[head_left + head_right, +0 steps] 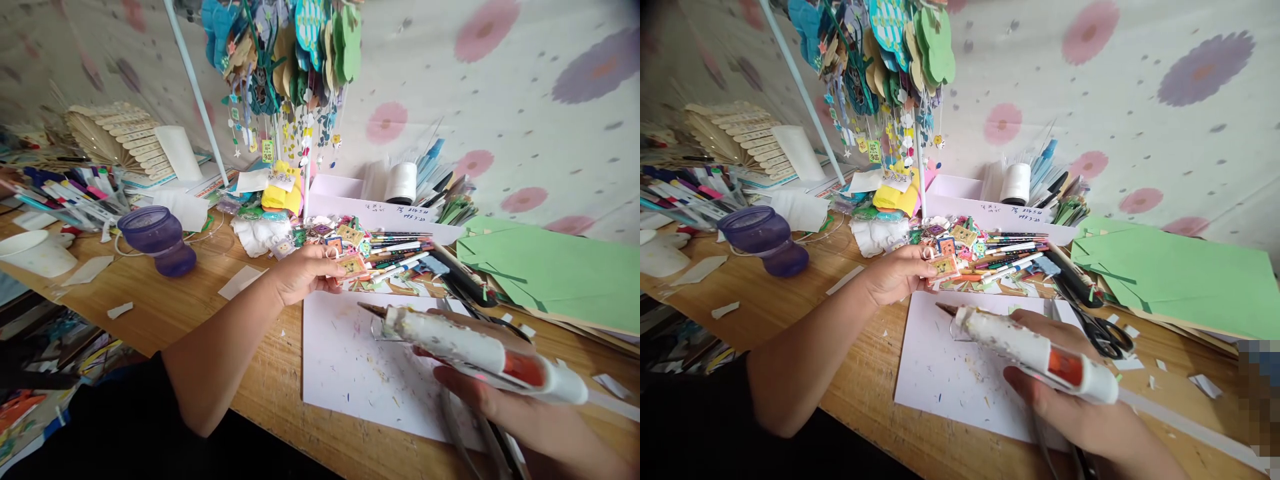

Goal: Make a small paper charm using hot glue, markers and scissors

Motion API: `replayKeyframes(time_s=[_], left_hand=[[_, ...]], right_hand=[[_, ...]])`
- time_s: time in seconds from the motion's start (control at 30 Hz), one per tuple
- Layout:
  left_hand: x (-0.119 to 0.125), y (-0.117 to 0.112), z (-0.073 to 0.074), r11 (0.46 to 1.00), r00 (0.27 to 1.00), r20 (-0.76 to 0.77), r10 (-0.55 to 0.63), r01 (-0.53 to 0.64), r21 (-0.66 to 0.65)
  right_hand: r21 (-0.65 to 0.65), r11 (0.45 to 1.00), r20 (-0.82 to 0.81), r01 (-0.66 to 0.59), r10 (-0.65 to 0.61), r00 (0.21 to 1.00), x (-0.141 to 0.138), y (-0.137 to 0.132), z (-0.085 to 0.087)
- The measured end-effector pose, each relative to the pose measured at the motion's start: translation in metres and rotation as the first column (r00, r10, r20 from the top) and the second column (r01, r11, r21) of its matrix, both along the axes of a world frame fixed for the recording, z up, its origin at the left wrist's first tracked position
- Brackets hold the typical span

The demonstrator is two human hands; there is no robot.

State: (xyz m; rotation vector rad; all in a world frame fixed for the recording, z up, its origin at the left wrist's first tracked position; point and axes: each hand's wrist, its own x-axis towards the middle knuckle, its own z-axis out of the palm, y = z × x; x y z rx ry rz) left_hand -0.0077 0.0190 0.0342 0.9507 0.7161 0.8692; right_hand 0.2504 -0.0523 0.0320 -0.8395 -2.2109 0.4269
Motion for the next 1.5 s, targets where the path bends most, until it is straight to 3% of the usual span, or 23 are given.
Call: replayKeyframes(time_s=[0.07,0.17,0.27,0.4,0.63,0.73,0.83,0.93,1.07,1.13,1.27,1.37,1.5], left_hand=[[0.001,-0.002,0.001,1.0,0.996,0.085,0.001,-0.001,-0.009],[0.003,-0.005,0.002,1.0,0.973,0.231,-0.022,0.024,-0.008],[0.004,-0.006,0.001,0.998,0.959,0.277,-0.065,0.062,0.022],[0.001,-0.004,0.0,0.995,0.974,0.208,-0.092,0.082,0.058],[-0.005,0.003,-0.002,0.99,0.99,0.054,-0.13,0.127,0.056],[-0.006,0.004,-0.003,0.991,0.992,0.0,-0.129,0.129,0.047],[-0.009,0.007,-0.004,0.992,0.982,-0.166,-0.094,0.107,0.071],[-0.011,0.01,-0.006,0.982,0.941,-0.327,-0.082,0.132,0.133],[-0.011,0.011,-0.006,0.957,0.913,-0.387,-0.128,0.216,0.195],[-0.01,0.01,-0.006,0.947,0.887,-0.431,-0.165,0.265,0.183],[-0.005,0.007,-0.01,0.909,0.805,-0.53,-0.266,0.393,0.141],[0.001,0.008,-0.018,0.89,0.727,-0.666,-0.168,0.402,0.214],[0.008,0.011,-0.027,0.888,0.543,-0.84,0.001,0.386,0.25]], right_hand=[[-0.112,0.989,-0.121,0.1,-0.114,0.986,0.007,0.001,-0.007],[-0.297,0.944,-0.251,0.14,-0.219,0.943,0.011,0.003,-0.015],[-0.364,0.905,-0.234,0.221,-0.318,0.919,0.008,0.005,-0.013],[-0.377,0.873,-0.155,0.309,-0.388,0.908,0.004,0.006,-0.002],[-0.443,0.856,-0.118,0.266,-0.349,0.93,0.003,0.007,0.007],[-0.48,0.816,-0.023,0.322,-0.379,0.925,0.005,0.006,0.003],[-0.516,0.771,0.069,0.373,-0.396,0.916,0.01,0.006,0.0],[-0.496,0.804,0.102,0.326,-0.319,0.942,0.012,0.008,0.003],[-0.477,0.858,0.198,0.189,-0.104,0.975,0.015,0.01,0.003],[-0.45,0.875,0.287,0.178,-0.047,0.957,0.018,0.009,-0.002],[-0.409,0.878,0.365,0.249,-0.092,0.926,0.022,0.007,-0.009],[-0.402,0.889,0.39,0.219,-0.05,0.919,0.019,0.008,-0.01],[-0.389,0.901,0.439,0.193,-0.003,0.899,0.01,0.009,-0.01]])
